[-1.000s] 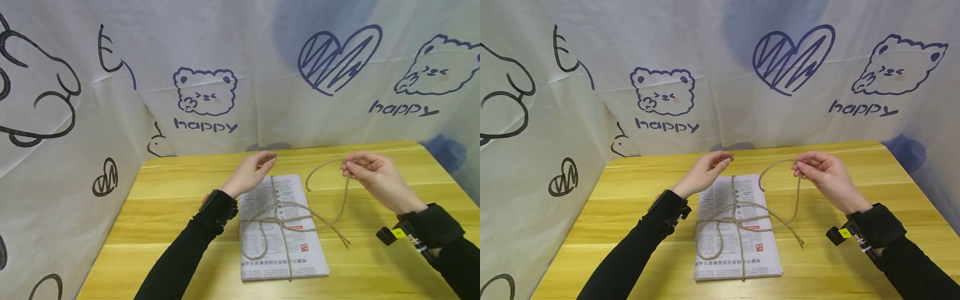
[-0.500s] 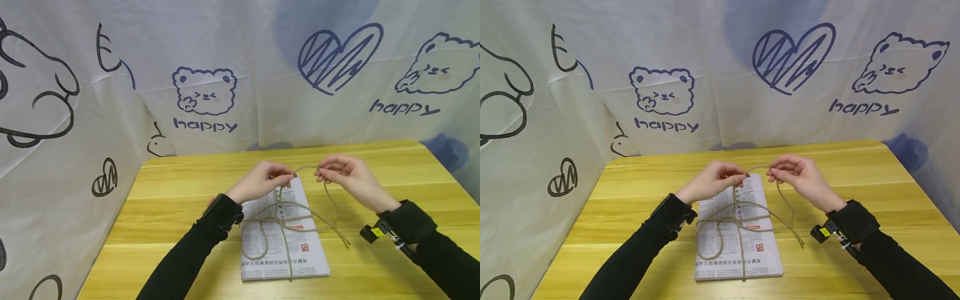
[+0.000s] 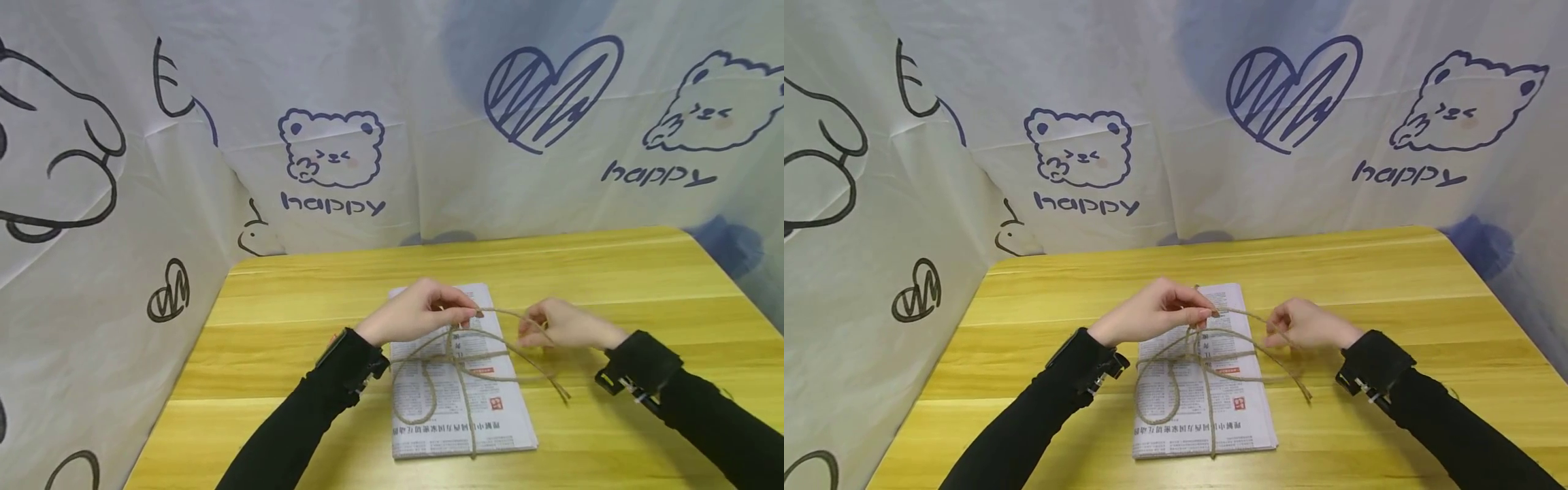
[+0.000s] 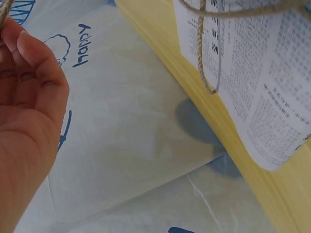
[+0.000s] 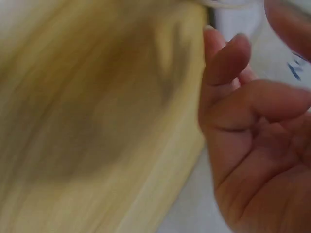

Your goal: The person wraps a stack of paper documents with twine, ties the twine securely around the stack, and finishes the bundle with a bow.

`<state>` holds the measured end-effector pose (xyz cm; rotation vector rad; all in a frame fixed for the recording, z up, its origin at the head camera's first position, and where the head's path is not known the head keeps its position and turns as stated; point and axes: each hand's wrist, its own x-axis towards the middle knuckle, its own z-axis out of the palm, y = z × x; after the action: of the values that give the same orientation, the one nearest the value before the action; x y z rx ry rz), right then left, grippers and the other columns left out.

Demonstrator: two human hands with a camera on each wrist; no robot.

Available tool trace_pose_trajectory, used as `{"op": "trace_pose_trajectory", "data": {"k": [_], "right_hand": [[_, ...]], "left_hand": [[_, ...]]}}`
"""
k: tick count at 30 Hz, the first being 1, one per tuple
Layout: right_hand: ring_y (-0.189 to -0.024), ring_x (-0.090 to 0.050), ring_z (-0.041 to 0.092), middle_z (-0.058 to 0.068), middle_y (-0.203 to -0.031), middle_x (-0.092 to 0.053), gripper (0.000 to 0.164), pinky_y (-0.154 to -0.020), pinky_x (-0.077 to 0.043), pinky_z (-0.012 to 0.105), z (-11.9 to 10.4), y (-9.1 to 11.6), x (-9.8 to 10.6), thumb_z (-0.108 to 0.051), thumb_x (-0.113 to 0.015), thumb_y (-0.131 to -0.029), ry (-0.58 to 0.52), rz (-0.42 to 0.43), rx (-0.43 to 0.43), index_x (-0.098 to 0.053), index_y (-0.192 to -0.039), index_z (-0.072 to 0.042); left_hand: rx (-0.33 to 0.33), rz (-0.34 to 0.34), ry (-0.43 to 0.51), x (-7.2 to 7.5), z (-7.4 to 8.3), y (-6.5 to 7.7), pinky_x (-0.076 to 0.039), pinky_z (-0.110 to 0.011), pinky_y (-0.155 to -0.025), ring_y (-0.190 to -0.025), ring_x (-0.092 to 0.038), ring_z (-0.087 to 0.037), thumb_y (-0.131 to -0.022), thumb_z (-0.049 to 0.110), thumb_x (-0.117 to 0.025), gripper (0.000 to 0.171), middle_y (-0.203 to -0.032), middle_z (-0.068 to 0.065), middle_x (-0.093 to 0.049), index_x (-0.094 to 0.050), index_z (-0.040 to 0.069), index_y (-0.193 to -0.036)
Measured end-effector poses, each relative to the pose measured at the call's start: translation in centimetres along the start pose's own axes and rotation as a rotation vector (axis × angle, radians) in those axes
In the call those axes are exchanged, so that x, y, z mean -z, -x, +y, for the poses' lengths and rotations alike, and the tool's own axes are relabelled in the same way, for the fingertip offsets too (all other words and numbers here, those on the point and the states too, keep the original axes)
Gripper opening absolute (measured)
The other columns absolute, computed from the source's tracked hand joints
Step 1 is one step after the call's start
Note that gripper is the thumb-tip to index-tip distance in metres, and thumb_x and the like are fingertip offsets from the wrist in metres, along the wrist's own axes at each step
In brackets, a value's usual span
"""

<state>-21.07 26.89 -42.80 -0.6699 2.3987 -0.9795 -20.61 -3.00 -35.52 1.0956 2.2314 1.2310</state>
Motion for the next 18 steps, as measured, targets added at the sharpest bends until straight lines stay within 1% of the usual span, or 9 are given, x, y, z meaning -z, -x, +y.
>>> {"op": "trace_pose_trajectory", "data": {"k": [2,4,6,8,11,12,14,15,18], "right_hand": [[-0.061,-0.050,0.004,-0.002,-0.074,-0.066,0.022,-0.059,-0.045,0.021,0.2,-0.2,-0.6,-0.028,-0.076,-0.091,0.057,-0.037,0.025,-0.073,-0.088,-0.007],[-0.058,-0.046,0.000,-0.006,-0.069,-0.064,0.019,-0.058,-0.044,0.019,0.4,-0.4,-1.0,-0.025,-0.076,-0.090,0.094,-0.063,0.062,-0.073,-0.080,-0.009],[-0.055,-0.043,-0.001,-0.008,-0.065,-0.060,0.019,-0.057,-0.042,0.019,0.5,-0.5,-1.2,-0.018,-0.073,-0.092,0.103,-0.065,0.094,-0.071,-0.075,-0.009],[-0.056,-0.042,-0.001,-0.009,-0.065,-0.056,0.019,-0.059,-0.041,0.019,0.6,-0.6,-1.2,-0.011,-0.069,-0.093,0.129,-0.029,0.118,-0.069,-0.075,-0.009],[-0.059,-0.046,0.000,-0.006,-0.067,-0.058,0.014,-0.059,-0.043,0.021,0.4,-0.9,-1.1,-0.007,-0.066,-0.094,0.120,0.071,0.119,-0.067,-0.080,-0.006],[-0.060,-0.049,0.001,-0.004,-0.069,-0.060,0.011,-0.059,-0.045,0.021,0.3,-0.9,-1.0,-0.007,-0.065,-0.094,0.115,0.117,0.114,-0.067,-0.083,-0.005],[-0.062,-0.054,0.004,0.000,-0.073,-0.065,0.007,-0.058,-0.047,0.022,0.0,-0.9,-0.5,-0.007,-0.064,-0.096,0.078,0.211,0.107,-0.066,-0.091,-0.003],[-0.062,-0.057,0.005,0.002,-0.075,-0.066,0.006,-0.057,-0.046,0.022,-0.2,-0.8,-0.3,-0.007,-0.064,-0.097,0.062,0.265,0.113,-0.065,-0.094,-0.001],[-0.066,-0.062,0.006,0.005,-0.079,-0.068,0.007,-0.057,-0.046,0.022,-0.7,-0.1,0.8,-0.007,-0.060,-0.100,0.020,0.414,0.138,-0.063,-0.101,-0.001]], "left_hand": [[-0.008,-0.015,0.009,0.0,0.0,0.3,-0.047,-0.018,-0.068,-0.077,-0.062,-0.003,-0.103,0.015,-0.059,0.023,-0.094,-0.012,-0.075,-0.073,0.005,-0.117],[-0.010,-0.023,0.016,0.0,0.0,0.6,-0.050,-0.019,-0.071,-0.080,-0.065,-0.004,-0.103,0.015,-0.059,0.023,-0.095,-0.012,-0.075,-0.073,0.005,-0.117],[-0.013,-0.029,0.023,0.1,-0.1,0.9,-0.051,-0.019,-0.072,-0.082,-0.067,-0.010,-0.103,0.014,-0.058,0.023,-0.095,-0.013,-0.075,-0.073,0.005,-0.117],[-0.014,-0.031,0.027,0.1,-0.2,1.2,-0.050,-0.019,-0.072,-0.083,-0.067,-0.019,-0.103,0.014,-0.058,0.022,-0.095,-0.014,-0.074,-0.074,0.005,-0.116],[-0.012,-0.025,0.033,0.2,-0.4,1.6,-0.048,-0.019,-0.071,-0.083,-0.064,-0.029,-0.103,0.013,-0.058,0.022,-0.094,-0.015,-0.073,-0.073,0.004,-0.116],[-0.008,-0.017,0.032,0.3,-0.5,1.7,-0.048,-0.019,-0.071,-0.083,-0.063,-0.030,-0.103,0.014,-0.059,0.022,-0.094,-0.013,-0.073,-0.074,0.004,-0.116],[0.008,0.003,0.052,0.5,-0.6,2.1,-0.051,-0.022,-0.073,-0.082,-0.063,-0.027,-0.103,0.014,-0.059,0.022,-0.096,-0.013,-0.073,-0.073,0.004,-0.116],[0.021,0.016,0.069,0.6,-0.7,2.3,-0.053,-0.024,-0.075,-0.082,-0.064,-0.024,-0.103,0.013,-0.059,0.023,-0.097,-0.012,-0.073,-0.073,0.003,-0.117],[0.049,0.071,0.121,1.3,-0.7,3.0,-0.057,-0.030,-0.080,-0.083,-0.065,-0.013,-0.103,0.012,-0.057,0.024,-0.100,-0.016,-0.073,-0.071,0.002,-0.120]]}}
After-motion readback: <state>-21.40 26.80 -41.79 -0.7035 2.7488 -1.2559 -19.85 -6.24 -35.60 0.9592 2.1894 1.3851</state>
